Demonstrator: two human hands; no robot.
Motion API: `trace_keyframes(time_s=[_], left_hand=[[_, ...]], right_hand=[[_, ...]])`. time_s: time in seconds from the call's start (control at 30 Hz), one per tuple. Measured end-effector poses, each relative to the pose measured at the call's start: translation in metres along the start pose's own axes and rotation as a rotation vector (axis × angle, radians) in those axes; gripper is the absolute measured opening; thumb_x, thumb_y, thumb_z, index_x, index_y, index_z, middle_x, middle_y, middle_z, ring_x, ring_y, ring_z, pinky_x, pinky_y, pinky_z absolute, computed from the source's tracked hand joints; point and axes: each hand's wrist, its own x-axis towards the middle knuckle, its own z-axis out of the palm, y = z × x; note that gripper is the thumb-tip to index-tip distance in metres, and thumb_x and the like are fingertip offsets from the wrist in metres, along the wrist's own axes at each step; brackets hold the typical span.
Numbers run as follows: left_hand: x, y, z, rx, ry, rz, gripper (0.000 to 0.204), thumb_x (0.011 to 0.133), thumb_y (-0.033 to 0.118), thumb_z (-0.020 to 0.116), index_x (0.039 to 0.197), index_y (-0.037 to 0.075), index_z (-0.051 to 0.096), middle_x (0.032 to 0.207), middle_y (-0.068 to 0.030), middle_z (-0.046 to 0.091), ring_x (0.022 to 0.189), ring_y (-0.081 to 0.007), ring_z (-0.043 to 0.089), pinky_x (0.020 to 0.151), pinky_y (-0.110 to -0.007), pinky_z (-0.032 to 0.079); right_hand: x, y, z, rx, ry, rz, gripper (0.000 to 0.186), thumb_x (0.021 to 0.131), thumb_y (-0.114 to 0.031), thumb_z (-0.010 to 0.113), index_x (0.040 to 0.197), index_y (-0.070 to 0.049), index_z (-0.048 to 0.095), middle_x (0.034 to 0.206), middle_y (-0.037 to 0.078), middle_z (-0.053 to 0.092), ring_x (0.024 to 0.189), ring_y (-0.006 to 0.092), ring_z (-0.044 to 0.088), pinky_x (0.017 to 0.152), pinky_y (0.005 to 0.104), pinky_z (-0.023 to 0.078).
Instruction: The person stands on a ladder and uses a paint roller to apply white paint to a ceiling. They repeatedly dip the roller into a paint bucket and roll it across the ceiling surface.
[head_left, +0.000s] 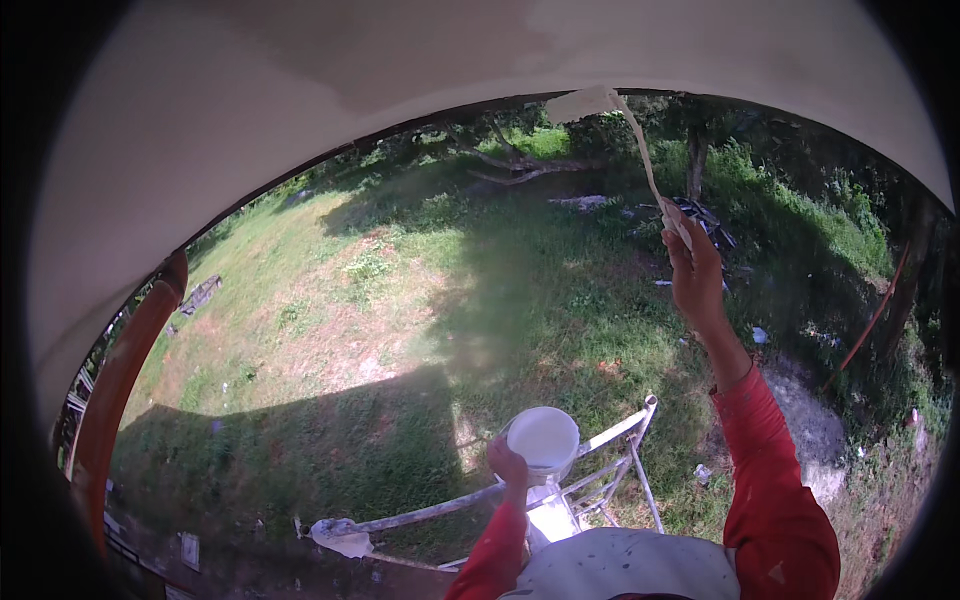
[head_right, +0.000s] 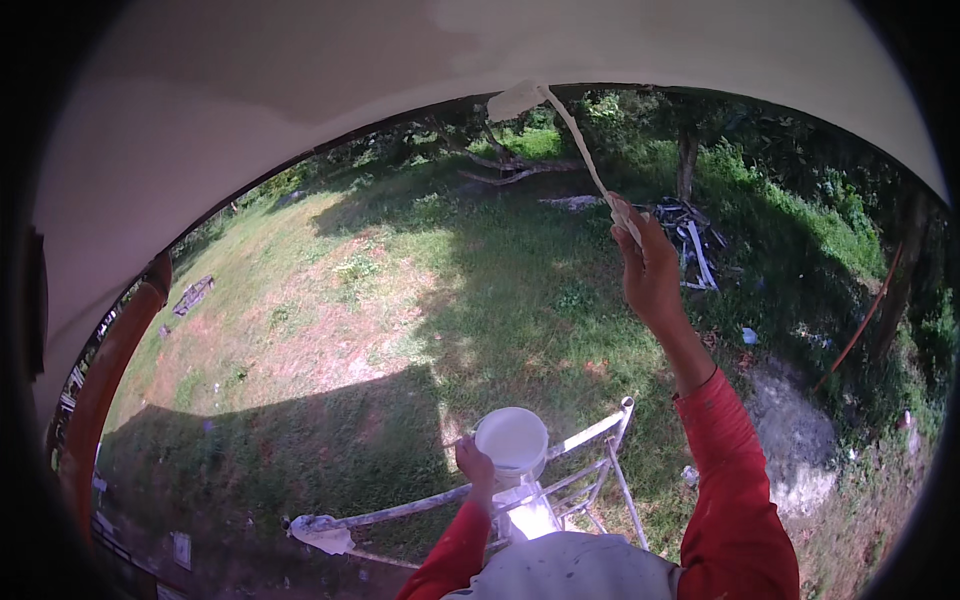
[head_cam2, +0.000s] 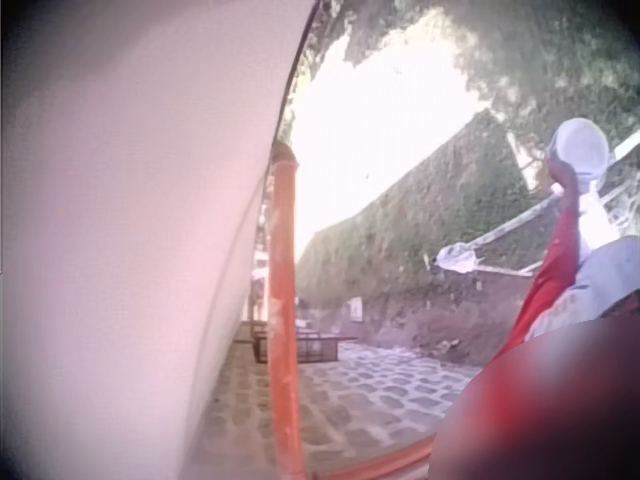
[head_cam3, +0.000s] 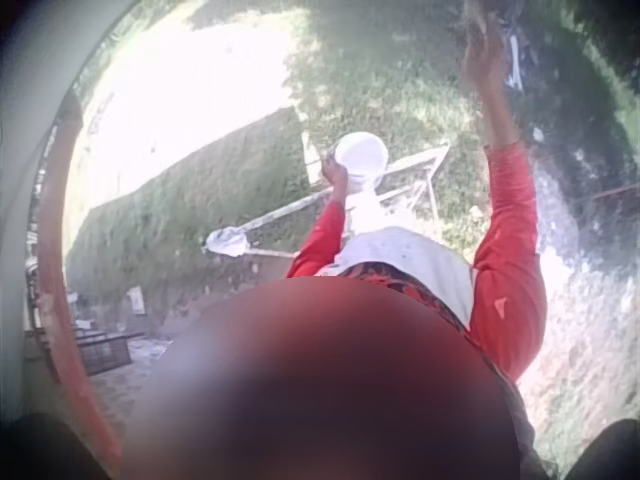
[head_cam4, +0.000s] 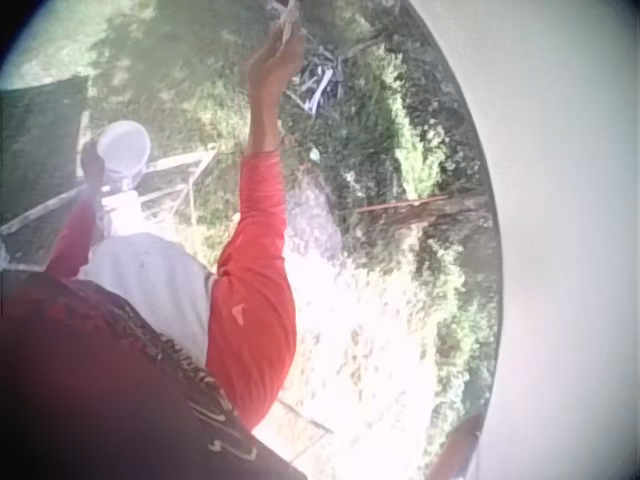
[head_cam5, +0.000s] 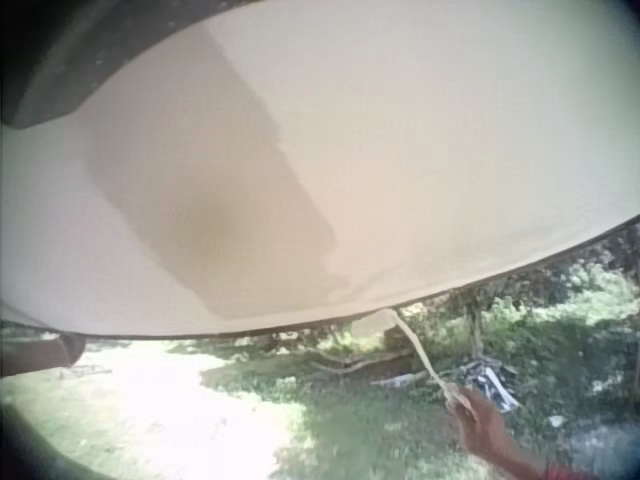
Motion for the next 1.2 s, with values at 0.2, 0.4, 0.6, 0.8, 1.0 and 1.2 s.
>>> trace_keyframes(time_s=[0.2,0.4,0.6,0.8,1.0,1.2], left_hand=[[0.0,-0.002,0.002,-0.044,0.019,-0.082,0.035,0.11,0.029,0.05,0.097,-0.001,0.063,0.084,-0.0191,0.066,0.077,-0.034,0.061,0.076,-0.047,0.048],[-0.002,0.004,0.001,-0.008,0.008,-0.103,0.036,0.11,0.03,0.051,0.1,-0.002,0.064,0.086,-0.0208,0.067,0.079,-0.0363,0.061,0.077,-0.048,0.048],[-0.001,-0.001,0.003,-0.022,0.065,-0.049,0.036,0.11,0.03,0.052,0.098,-0.003,0.062,0.087,-0.0216,0.067,0.08,-0.0358,0.062,0.077,-0.048,0.048],[0.0,-0.013,0.005,0.001,0.072,0.054,0.037,0.11,0.03,0.052,0.096,-0.003,0.062,0.084,-0.0205,0.068,0.077,-0.0334,0.064,0.075,-0.047,0.049],[-0.005,-0.004,0.001,-0.003,0.055,-0.061,0.038,0.109,0.032,0.052,0.102,-0.002,0.068,0.09,-0.0198,0.072,0.081,-0.0322,0.067,0.078,-0.046,0.051],[-0.005,0.003,-0.001,-0.044,0.058,-0.03,0.039,0.109,0.032,0.053,0.111,-0.001,0.072,0.095,-0.0197,0.074,0.085,-0.0334,0.068,0.081,-0.046,0.051]], right_hand=[[0.05,0.0,-0.003,-0.153,0.044,-0.106,0.038,0.106,-0.008,0.058,0.144,-0.014,0.061,0.132,0.016,0.07,0.113,0.0411,0.07,0.113,0.0467,0.047],[0.079,-0.019,0.011,-0.216,0.011,-0.255,0.038,0.107,-0.016,0.06,0.144,-0.022,0.063,0.116,0.015,0.074,0.089,0.0325,0.074,0.102,0.0422,0.055],[0.094,-0.069,0.049,-0.243,-0.032,-0.325,0.042,0.104,-0.015,0.064,0.144,-0.027,0.065,0.081,0.006,0.064,0.063,0.0189,0.06,0.059,0.036,0.051],[0.106,-0.119,0.087,-0.185,-0.068,-0.387,0.039,0.103,-0.017,0.066,0.141,-0.028,0.067,0.084,0.006,0.067,0.061,0.0211,0.065,0.058,0.0367,0.054],[0.108,-0.117,0.088,-0.294,-0.081,-0.395,0.037,0.104,-0.02,0.064,0.14,-0.029,0.068,0.088,0.006,0.068,0.064,0.0233,0.067,0.057,0.0373,0.053],[0.097,-0.064,0.032,-0.309,-0.012,-0.299,0.037,0.106,-0.019,0.062,0.141,-0.028,0.067,0.088,0.006,0.067,0.064,0.0248,0.066,0.057,0.0385,0.052]])
